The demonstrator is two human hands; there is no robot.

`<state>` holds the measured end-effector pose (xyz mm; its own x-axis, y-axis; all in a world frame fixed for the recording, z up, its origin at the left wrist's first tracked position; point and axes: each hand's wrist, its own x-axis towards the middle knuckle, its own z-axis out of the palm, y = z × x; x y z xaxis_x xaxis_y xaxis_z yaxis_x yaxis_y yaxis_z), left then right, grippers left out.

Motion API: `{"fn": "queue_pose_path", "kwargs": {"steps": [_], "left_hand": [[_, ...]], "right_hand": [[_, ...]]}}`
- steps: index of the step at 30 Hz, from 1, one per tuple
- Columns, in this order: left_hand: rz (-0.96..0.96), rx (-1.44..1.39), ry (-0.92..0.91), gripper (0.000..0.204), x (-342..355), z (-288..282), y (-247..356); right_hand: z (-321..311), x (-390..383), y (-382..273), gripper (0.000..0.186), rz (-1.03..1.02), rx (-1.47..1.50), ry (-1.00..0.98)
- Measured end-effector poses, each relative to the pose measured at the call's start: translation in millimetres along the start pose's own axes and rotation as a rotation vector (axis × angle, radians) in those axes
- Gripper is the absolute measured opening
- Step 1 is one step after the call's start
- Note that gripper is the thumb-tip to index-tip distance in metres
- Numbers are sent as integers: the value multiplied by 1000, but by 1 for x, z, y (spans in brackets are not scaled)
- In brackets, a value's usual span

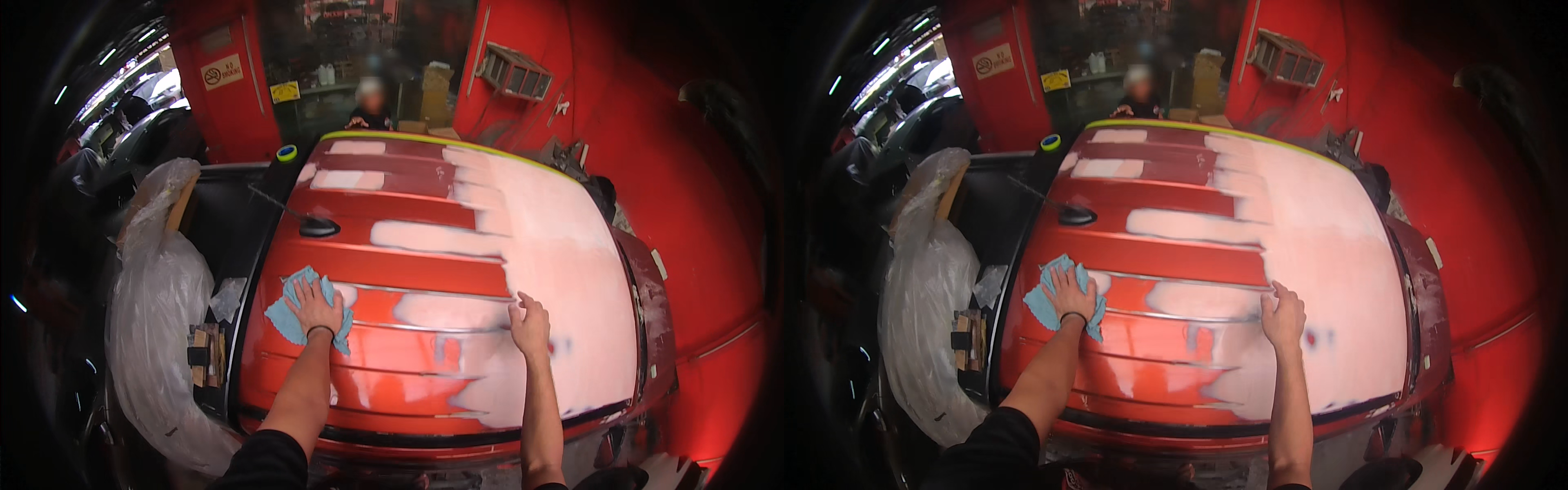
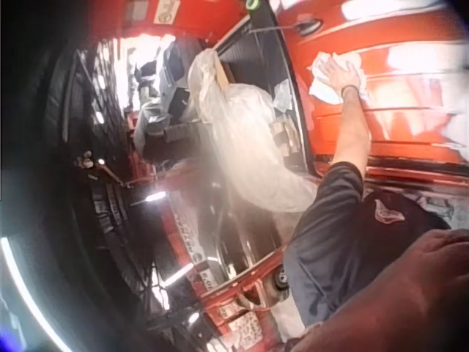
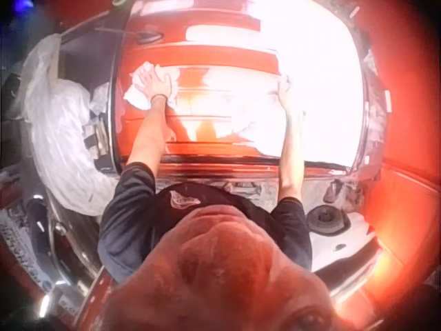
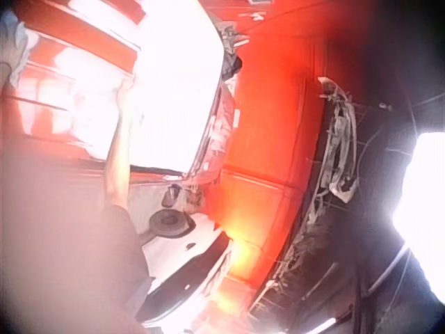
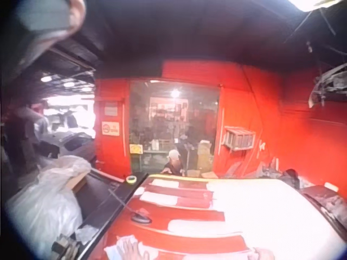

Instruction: The person sands the red car's body panels using sanding blocks and scrapers, then wipes the surfaces and the rear window with a cloth and water from a bucket.

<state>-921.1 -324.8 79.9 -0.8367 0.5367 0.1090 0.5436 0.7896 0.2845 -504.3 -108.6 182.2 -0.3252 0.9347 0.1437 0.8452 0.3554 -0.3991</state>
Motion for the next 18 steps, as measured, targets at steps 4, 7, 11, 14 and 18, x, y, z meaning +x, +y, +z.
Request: {"fn": "queue_pose_path", "kwargs": {"steps": [4, 7, 11, 14, 18], "left_hand": [[-13, 7, -40, 78, -6, 5, 1], [-11, 1, -20, 79, -7, 11, 0], [-22, 29, -26, 80, -2, 10, -5], [-14, 10, -39, 80, -2, 8, -2], [-10, 29, -18, 79, -1, 14, -4]], "right_hand": [[69, -117, 81, 63, 111, -192, 82], [86, -139, 82, 66, 135, -266, 98], [82, -138, 70, 66, 156, -233, 82], [81, -137, 71, 66, 168, -228, 88], [82, -136, 71, 66, 167, -216, 98]]}}
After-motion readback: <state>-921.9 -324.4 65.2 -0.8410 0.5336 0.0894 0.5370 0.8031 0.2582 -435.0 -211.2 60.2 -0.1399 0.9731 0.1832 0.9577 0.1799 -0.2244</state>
